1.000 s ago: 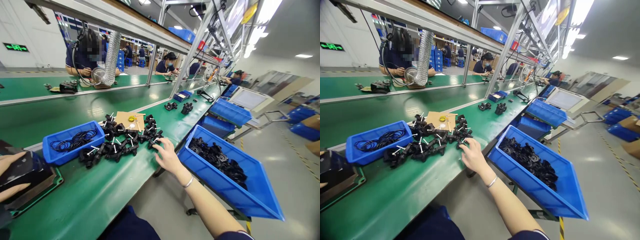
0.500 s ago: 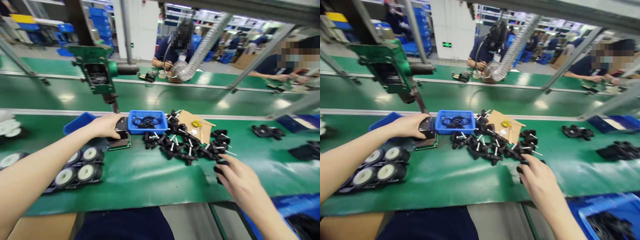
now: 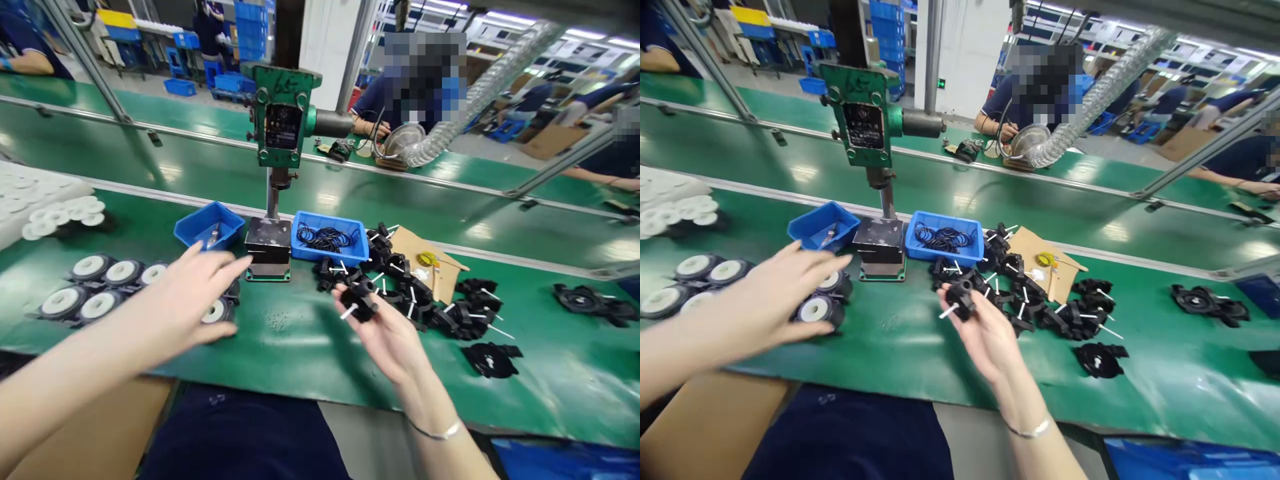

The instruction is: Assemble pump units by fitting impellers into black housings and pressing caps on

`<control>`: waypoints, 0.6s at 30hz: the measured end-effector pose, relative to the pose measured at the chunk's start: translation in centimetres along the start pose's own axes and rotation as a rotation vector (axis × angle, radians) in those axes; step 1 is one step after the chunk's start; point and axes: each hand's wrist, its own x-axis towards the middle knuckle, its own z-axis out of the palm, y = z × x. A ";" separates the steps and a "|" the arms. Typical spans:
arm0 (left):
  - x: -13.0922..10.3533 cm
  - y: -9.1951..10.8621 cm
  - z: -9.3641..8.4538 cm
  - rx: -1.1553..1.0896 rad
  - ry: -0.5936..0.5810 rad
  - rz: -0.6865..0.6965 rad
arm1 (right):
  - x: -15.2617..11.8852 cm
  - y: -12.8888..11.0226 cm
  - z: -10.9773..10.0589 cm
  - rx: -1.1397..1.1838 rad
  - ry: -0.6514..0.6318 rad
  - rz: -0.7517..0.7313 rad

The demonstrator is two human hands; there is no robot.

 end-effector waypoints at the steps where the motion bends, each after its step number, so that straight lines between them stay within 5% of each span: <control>1: -2.5 0.6 1.0 0.014 -0.009 -0.008 | 0.4 0.7 0.6 0.048 -0.029 0.040; 4: -7.9 1.8 4.6 0.061 0.014 -0.047 | 1.4 2.2 1.8 0.147 -0.098 0.110; 7: -9.4 2.3 7.2 0.108 0.057 -0.072 | 2.1 3.1 2.6 0.220 -0.088 0.183; 12: -7.0 3.6 8.1 0.042 0.127 -0.036 | 2.3 3.7 3.7 0.261 -0.118 0.236; 18: -2.0 5.4 9.6 -0.338 0.173 0.033 | 2.6 3.5 4.0 0.203 -0.178 0.247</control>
